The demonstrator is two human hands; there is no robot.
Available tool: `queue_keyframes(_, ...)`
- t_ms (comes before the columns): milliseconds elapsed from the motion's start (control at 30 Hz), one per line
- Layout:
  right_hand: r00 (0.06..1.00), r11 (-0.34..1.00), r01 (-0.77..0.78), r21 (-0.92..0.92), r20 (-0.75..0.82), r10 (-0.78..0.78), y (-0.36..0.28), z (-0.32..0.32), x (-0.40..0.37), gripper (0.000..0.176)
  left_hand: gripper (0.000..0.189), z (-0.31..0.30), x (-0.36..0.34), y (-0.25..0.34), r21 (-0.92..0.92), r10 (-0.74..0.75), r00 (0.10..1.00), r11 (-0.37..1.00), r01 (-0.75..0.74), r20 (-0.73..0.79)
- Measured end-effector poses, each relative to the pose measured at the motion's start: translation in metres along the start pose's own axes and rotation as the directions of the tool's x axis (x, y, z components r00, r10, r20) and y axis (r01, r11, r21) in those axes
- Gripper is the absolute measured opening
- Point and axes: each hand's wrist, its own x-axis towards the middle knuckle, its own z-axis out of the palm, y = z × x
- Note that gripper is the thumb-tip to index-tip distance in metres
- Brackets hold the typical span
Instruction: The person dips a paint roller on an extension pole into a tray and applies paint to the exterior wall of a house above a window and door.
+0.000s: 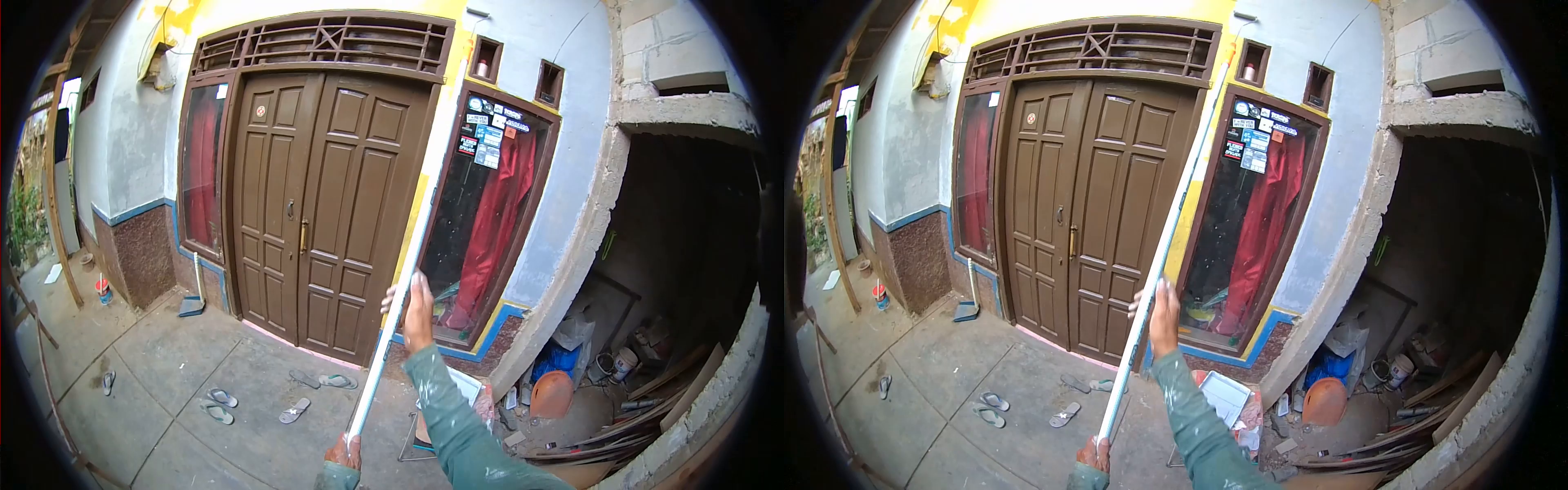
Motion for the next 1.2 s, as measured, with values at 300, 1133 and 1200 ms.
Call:
queue_keyframes(300, 0.838, 0.835, -0.544, -0.088, -0.108, 0.535, 0.147, -0.06, -0.331, 0.049, 0.029, -0.058, 0.016, 0.052, -0.378, 0.121, 0.988, 0.923, -0.075, 0.1)
queue_keyframes(1133, 0.934, 0.704, -0.235, -0.67, -0.357, -0.028, 0.03, 0.094, -0.577, 0.05, 0.045, -0.177, -0.159, 0.033, -0.666, 0.464, 0.821, 0.732, -0.144, 0.333)
queue_keyframes(1200, 0.945, 0.71, -0.095, -0.698, -0.288, -0.157, 0.005, 0.107, -0.569, 0.049, 0.044, -0.177, -0.177, 0.024, -0.642, 0.449, 0.839, 0.749, -0.166, 0.307)
